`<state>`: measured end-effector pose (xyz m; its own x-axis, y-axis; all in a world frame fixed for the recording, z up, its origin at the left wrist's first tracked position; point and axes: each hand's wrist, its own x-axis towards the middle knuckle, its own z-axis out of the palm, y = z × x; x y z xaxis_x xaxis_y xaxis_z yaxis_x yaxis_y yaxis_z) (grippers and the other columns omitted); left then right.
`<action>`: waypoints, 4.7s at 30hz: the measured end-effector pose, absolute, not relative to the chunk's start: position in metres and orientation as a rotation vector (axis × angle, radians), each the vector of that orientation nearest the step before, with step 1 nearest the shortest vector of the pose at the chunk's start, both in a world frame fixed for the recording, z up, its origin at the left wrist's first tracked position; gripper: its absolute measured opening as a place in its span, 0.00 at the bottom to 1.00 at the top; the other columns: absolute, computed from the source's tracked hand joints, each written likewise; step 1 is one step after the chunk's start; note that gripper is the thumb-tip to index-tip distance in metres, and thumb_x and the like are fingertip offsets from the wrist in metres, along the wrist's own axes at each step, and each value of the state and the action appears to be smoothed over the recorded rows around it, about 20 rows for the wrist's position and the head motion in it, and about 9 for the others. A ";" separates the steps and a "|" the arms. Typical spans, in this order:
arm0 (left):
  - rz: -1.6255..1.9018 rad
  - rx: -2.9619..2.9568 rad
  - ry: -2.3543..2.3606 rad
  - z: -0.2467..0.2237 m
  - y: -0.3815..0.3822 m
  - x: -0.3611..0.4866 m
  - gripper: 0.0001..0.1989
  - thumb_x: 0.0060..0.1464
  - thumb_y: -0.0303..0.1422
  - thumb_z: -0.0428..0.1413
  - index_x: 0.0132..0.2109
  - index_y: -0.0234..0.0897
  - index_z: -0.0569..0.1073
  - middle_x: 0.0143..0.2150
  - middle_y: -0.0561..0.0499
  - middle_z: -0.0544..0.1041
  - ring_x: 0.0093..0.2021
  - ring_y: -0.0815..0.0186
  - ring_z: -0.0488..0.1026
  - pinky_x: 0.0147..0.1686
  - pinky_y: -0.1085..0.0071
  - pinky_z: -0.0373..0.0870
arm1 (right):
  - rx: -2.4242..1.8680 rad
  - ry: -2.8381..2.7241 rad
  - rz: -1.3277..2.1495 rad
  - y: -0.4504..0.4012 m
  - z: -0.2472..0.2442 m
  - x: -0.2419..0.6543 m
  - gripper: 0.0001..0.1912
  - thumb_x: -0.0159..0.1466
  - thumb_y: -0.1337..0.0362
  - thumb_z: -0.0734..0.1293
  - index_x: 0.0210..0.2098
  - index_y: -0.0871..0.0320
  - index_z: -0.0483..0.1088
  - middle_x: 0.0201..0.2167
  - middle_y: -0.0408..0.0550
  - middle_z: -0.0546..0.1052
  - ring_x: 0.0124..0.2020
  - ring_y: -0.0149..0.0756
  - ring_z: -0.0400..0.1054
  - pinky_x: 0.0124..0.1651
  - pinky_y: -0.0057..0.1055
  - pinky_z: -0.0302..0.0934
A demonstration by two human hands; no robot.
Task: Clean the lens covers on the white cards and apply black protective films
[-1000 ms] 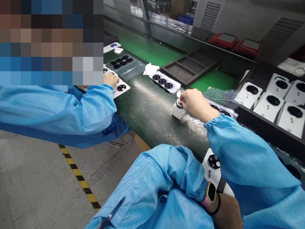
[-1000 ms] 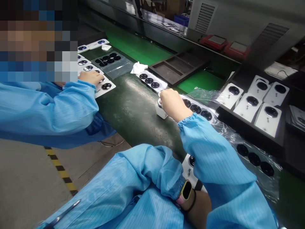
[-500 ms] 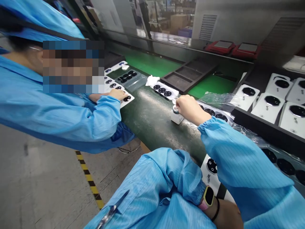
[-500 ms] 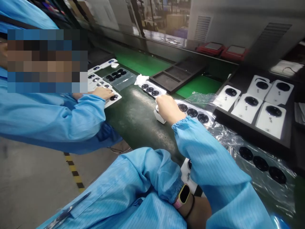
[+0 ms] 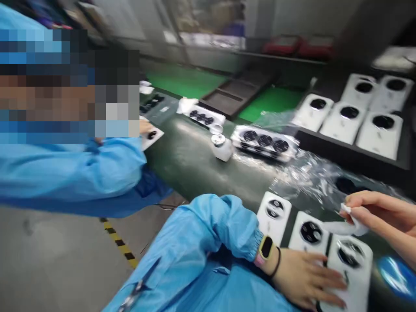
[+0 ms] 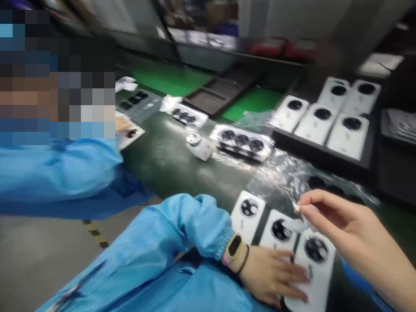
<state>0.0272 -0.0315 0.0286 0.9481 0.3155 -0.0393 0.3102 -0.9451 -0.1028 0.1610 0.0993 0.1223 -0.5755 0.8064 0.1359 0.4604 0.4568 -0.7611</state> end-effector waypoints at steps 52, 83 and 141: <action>-0.381 -3.375 -0.520 -0.018 -0.013 0.046 0.25 0.66 0.38 0.46 0.65 0.30 0.61 0.68 0.44 0.62 0.68 0.59 0.59 0.66 0.60 0.55 | -1.389 -2.602 -0.212 0.000 0.023 0.243 0.08 0.63 0.78 0.64 0.34 0.64 0.73 0.29 0.50 0.76 0.31 0.35 0.67 0.34 0.32 0.70; -0.387 -3.352 -0.514 -0.018 -0.011 0.045 0.27 0.64 0.41 0.49 0.65 0.30 0.63 0.67 0.43 0.63 0.67 0.59 0.61 0.66 0.60 0.54 | -1.449 -2.411 -0.182 0.000 0.016 0.239 0.05 0.62 0.77 0.66 0.33 0.63 0.71 0.27 0.49 0.77 0.30 0.34 0.71 0.34 0.30 0.70; -0.442 -3.331 -0.529 -0.023 -0.015 0.045 0.27 0.63 0.41 0.51 0.65 0.31 0.63 0.68 0.44 0.61 0.68 0.58 0.59 0.66 0.59 0.55 | -1.204 -2.685 -0.179 0.014 0.025 0.238 0.10 0.64 0.78 0.61 0.39 0.63 0.73 0.32 0.52 0.78 0.33 0.37 0.70 0.35 0.36 0.70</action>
<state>0.0451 -0.0151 -0.0229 0.9192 0.3331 0.2102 0.2662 -0.9187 0.2919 0.2377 0.0140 0.0247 -0.6508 0.7253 0.2242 0.7487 0.6622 0.0309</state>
